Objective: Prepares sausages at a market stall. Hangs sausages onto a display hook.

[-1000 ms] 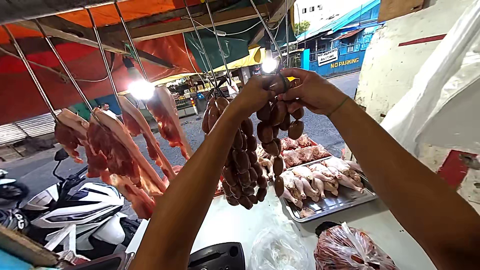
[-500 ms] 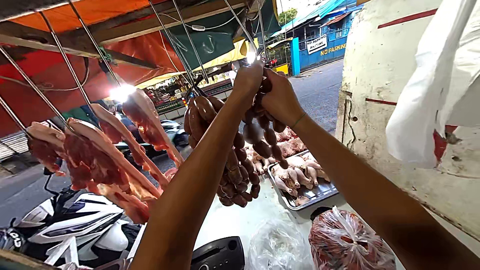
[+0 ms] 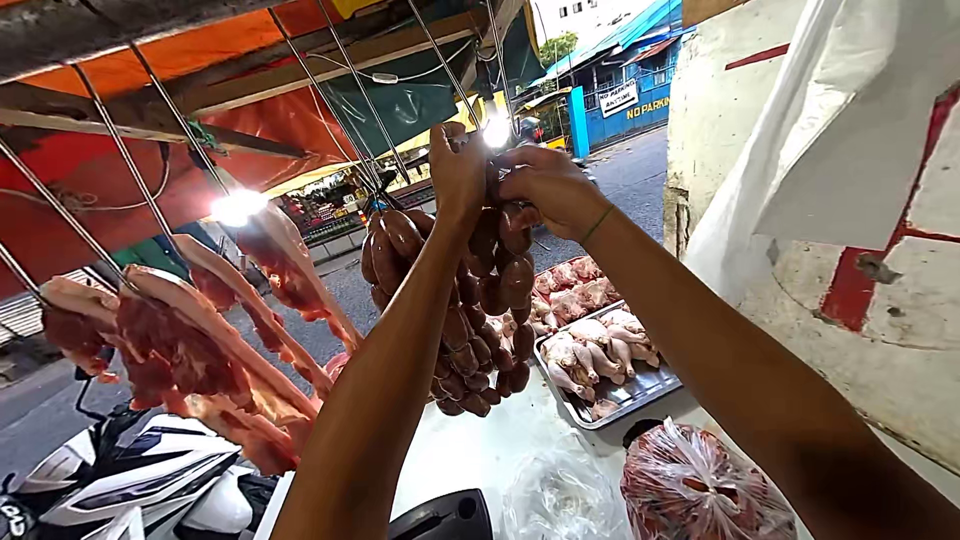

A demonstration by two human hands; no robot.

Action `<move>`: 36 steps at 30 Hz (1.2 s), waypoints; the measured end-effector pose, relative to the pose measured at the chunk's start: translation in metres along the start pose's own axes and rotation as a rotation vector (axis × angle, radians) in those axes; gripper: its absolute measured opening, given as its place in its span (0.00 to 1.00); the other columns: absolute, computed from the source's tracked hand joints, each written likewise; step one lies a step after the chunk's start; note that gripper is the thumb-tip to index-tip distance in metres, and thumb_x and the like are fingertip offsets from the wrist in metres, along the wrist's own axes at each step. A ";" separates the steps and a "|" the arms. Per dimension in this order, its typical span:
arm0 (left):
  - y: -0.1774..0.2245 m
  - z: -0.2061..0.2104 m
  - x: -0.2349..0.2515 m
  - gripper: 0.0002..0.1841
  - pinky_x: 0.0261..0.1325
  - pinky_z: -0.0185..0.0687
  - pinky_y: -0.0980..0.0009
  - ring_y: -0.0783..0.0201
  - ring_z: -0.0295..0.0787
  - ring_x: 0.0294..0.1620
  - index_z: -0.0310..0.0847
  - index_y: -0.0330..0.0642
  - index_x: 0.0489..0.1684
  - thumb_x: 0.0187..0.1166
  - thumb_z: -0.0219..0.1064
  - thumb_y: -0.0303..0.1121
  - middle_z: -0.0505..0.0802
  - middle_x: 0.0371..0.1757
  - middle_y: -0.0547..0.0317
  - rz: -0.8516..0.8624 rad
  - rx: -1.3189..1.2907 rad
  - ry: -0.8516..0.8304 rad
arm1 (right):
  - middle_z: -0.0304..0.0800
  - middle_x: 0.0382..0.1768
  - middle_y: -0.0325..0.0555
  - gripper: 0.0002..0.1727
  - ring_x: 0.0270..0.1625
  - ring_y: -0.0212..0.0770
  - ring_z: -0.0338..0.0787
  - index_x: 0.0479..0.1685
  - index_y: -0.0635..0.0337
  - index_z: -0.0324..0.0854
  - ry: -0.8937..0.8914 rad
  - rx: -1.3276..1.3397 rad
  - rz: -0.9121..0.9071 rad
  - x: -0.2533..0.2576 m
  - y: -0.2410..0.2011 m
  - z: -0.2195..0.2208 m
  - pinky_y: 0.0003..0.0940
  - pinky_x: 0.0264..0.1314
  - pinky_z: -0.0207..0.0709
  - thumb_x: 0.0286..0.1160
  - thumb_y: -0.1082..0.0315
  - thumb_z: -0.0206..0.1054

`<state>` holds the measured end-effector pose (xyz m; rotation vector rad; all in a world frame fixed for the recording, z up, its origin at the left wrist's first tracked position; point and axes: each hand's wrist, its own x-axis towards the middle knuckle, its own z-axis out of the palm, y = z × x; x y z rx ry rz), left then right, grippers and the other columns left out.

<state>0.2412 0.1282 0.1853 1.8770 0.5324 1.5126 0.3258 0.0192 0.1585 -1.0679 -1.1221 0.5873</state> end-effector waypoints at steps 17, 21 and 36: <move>0.001 0.003 0.005 0.37 0.33 0.81 0.65 0.65 0.82 0.30 0.48 0.46 0.90 0.75 0.51 0.26 0.84 0.42 0.52 -0.128 -0.124 -0.116 | 0.92 0.48 0.47 0.24 0.45 0.44 0.91 0.69 0.53 0.77 0.040 -0.593 -0.325 0.014 0.015 0.000 0.51 0.48 0.84 0.71 0.73 0.65; 0.004 0.001 0.003 0.35 0.37 0.83 0.62 0.62 0.84 0.35 0.48 0.48 0.91 0.79 0.50 0.25 0.84 0.47 0.50 -0.160 -0.060 -0.105 | 0.87 0.58 0.49 0.28 0.55 0.46 0.89 0.73 0.54 0.77 -0.001 -0.660 -0.330 0.009 0.018 0.003 0.53 0.57 0.82 0.70 0.64 0.72; 0.001 -0.039 -0.016 0.33 0.69 0.76 0.43 0.47 0.84 0.68 0.68 0.38 0.80 0.87 0.56 0.56 0.86 0.66 0.38 -0.101 0.482 -0.289 | 0.91 0.60 0.51 0.32 0.58 0.37 0.93 0.76 0.61 0.73 -0.038 -0.146 -0.441 0.015 0.061 -0.010 0.35 0.62 0.88 0.68 0.75 0.74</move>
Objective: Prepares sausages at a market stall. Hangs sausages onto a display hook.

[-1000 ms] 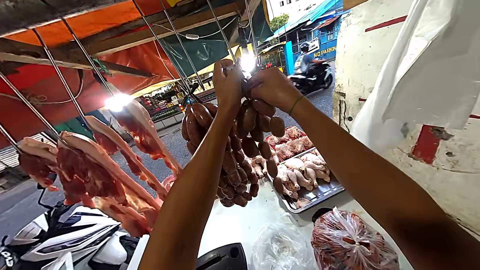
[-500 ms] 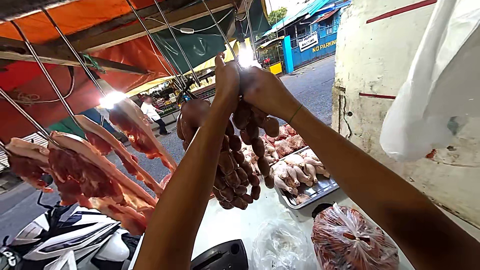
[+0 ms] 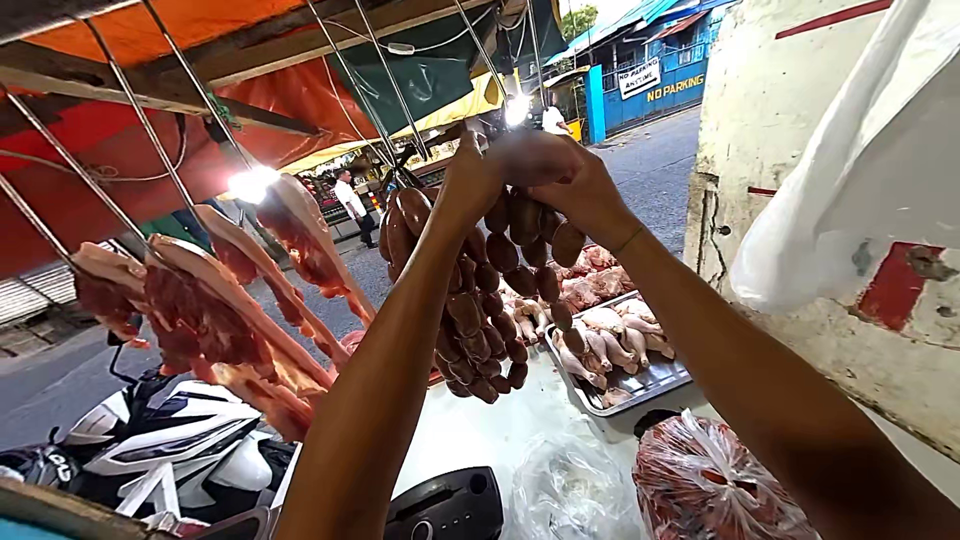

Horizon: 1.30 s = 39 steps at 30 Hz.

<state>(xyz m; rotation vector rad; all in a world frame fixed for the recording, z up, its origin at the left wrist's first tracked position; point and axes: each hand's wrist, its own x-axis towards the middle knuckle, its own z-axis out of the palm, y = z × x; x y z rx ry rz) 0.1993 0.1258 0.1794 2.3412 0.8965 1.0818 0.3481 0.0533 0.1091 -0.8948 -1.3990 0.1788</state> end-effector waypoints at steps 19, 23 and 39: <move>0.000 0.013 -0.003 0.19 0.69 0.75 0.49 0.50 0.85 0.63 0.77 0.34 0.70 0.91 0.52 0.36 0.89 0.60 0.41 0.130 0.026 0.097 | 0.89 0.60 0.48 0.36 0.63 0.38 0.89 0.74 0.58 0.71 0.088 -0.264 0.148 -0.015 0.012 0.028 0.41 0.70 0.83 0.62 0.70 0.81; -0.011 0.011 -0.010 0.23 0.68 0.79 0.54 0.56 0.87 0.61 0.77 0.39 0.75 0.92 0.54 0.44 0.90 0.60 0.45 0.108 -0.125 0.018 | 0.91 0.59 0.47 0.31 0.58 0.36 0.92 0.71 0.60 0.76 0.030 -0.065 0.200 -0.014 0.018 0.013 0.37 0.63 0.87 0.63 0.77 0.76; -0.034 0.010 -0.030 0.28 0.72 0.77 0.56 0.57 0.80 0.72 0.69 0.41 0.83 0.81 0.66 0.30 0.81 0.76 0.45 0.097 -0.319 -0.271 | 0.90 0.61 0.45 0.34 0.58 0.36 0.90 0.80 0.56 0.69 -0.190 0.299 0.273 -0.006 0.034 -0.026 0.35 0.61 0.85 0.66 0.75 0.60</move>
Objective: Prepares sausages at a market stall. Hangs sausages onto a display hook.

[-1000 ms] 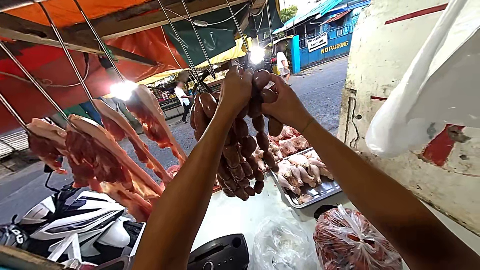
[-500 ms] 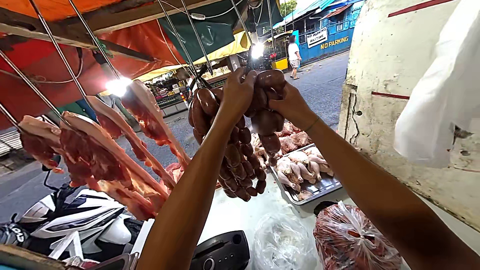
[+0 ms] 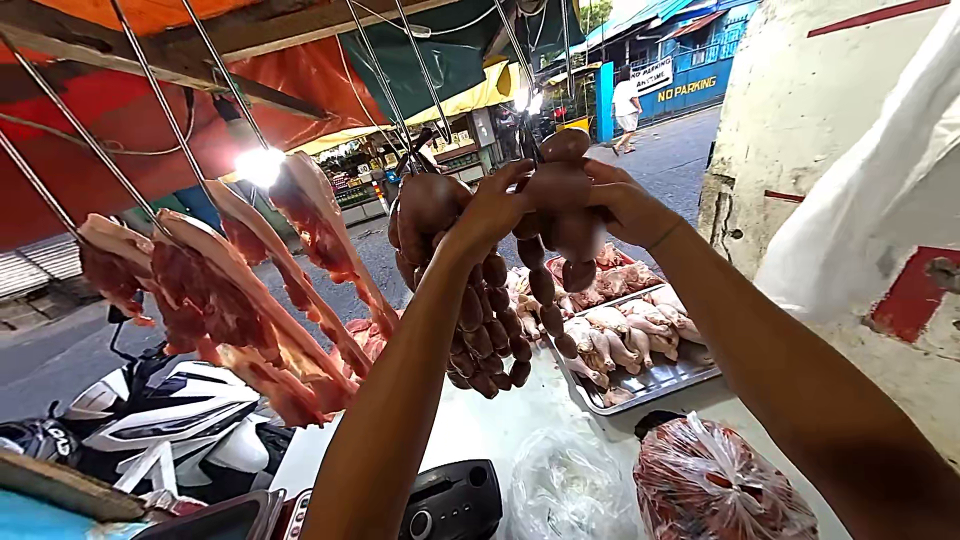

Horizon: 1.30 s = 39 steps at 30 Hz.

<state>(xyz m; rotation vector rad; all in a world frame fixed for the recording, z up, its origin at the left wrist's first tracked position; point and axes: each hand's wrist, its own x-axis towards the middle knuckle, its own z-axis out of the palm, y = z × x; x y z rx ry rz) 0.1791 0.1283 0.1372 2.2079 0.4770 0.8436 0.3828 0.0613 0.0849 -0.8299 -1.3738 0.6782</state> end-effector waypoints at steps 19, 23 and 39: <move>0.013 -0.002 0.008 0.18 0.58 0.80 0.44 0.48 0.90 0.52 0.87 0.37 0.55 0.68 0.78 0.34 0.92 0.48 0.45 0.196 0.688 0.017 | 0.93 0.49 0.44 0.25 0.46 0.35 0.93 0.66 0.59 0.78 0.072 0.110 -0.080 0.002 -0.005 0.004 0.34 0.52 0.88 0.64 0.75 0.64; 0.005 0.007 0.005 0.12 0.58 0.81 0.47 0.49 0.89 0.53 0.90 0.40 0.51 0.72 0.72 0.29 0.91 0.47 0.46 0.220 0.726 0.171 | 0.92 0.50 0.45 0.27 0.44 0.36 0.93 0.69 0.60 0.77 0.044 0.086 -0.056 -0.001 -0.001 0.002 0.33 0.47 0.89 0.64 0.72 0.64; -0.027 0.027 0.001 0.10 0.60 0.82 0.64 0.62 0.88 0.50 0.88 0.34 0.50 0.75 0.69 0.27 0.92 0.46 0.50 0.433 0.301 0.466 | 0.91 0.53 0.38 0.27 0.51 0.32 0.92 0.72 0.48 0.71 -0.166 0.139 0.073 -0.004 0.009 -0.006 0.32 0.55 0.88 0.69 0.71 0.56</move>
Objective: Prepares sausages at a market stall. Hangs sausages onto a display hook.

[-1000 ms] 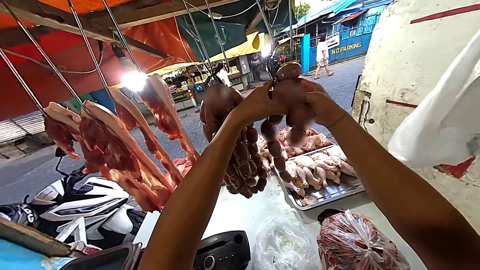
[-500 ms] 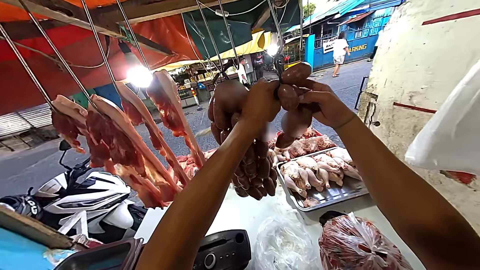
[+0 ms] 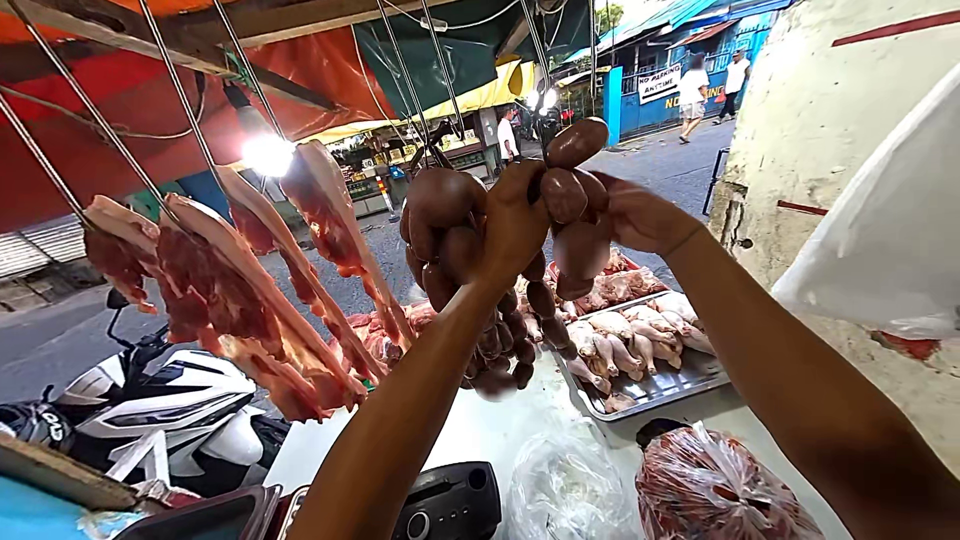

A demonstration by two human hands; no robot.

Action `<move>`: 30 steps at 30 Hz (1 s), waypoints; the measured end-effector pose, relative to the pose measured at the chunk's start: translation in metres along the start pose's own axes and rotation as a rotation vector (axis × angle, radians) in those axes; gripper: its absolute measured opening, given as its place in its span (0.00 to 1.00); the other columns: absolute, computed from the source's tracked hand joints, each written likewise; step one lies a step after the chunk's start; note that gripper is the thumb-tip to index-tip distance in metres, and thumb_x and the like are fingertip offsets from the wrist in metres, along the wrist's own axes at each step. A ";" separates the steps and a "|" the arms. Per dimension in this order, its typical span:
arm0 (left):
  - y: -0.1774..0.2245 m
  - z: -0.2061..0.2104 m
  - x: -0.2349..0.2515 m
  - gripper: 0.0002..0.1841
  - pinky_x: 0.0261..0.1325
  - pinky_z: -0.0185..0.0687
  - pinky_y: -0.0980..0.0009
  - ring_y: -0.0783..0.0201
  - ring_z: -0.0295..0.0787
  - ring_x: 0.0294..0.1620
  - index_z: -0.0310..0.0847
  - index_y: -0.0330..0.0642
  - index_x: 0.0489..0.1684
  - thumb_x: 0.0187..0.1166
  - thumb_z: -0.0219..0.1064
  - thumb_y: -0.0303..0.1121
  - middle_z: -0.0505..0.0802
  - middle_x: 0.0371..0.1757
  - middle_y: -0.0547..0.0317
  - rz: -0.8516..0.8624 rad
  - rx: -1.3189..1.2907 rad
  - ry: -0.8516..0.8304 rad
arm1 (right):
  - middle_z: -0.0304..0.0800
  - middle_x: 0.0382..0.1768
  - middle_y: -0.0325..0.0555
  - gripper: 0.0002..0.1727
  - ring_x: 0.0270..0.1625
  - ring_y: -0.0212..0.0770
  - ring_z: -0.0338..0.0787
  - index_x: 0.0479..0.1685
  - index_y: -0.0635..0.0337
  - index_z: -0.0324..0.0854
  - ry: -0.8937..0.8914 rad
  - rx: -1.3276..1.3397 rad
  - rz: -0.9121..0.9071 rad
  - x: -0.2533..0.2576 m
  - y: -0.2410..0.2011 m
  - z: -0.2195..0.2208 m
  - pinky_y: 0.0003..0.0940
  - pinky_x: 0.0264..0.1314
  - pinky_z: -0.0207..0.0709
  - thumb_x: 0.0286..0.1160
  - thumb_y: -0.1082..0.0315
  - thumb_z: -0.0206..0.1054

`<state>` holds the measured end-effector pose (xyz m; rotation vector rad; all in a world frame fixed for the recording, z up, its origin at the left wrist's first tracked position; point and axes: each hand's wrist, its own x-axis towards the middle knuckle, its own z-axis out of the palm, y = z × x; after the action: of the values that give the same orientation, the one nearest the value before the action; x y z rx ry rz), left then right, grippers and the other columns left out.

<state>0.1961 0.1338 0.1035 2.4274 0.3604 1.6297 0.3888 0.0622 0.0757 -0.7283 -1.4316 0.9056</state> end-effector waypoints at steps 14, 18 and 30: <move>0.016 -0.040 0.013 0.25 0.57 0.82 0.67 0.67 0.88 0.60 0.72 0.46 0.79 0.86 0.41 0.31 0.90 0.65 0.57 -0.470 -0.656 -0.190 | 0.92 0.49 0.48 0.17 0.51 0.41 0.90 0.55 0.59 0.87 0.251 -1.043 -0.213 -0.022 -0.047 0.045 0.47 0.59 0.83 0.66 0.71 0.77; 0.029 -0.041 0.019 0.45 0.67 0.83 0.60 0.61 0.86 0.63 0.49 0.51 0.94 0.77 0.73 0.40 0.85 0.70 0.46 -0.298 -0.283 -0.379 | 0.89 0.63 0.50 0.22 0.64 0.43 0.88 0.65 0.61 0.86 0.165 -1.138 -0.265 -0.029 -0.053 0.059 0.44 0.69 0.80 0.68 0.73 0.73; 0.016 -0.018 0.015 0.27 0.57 0.87 0.65 0.64 0.87 0.55 0.77 0.42 0.66 0.67 0.73 0.16 0.88 0.56 0.52 -0.227 -0.546 -0.275 | 0.92 0.42 0.44 0.23 0.38 0.32 0.88 0.62 0.58 0.84 0.348 -0.726 -0.251 -0.006 -0.080 0.042 0.30 0.41 0.84 0.62 0.75 0.73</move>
<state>0.1861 0.1237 0.1283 2.0621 0.1162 1.0993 0.3543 0.0132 0.1438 -1.1408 -1.4847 0.0285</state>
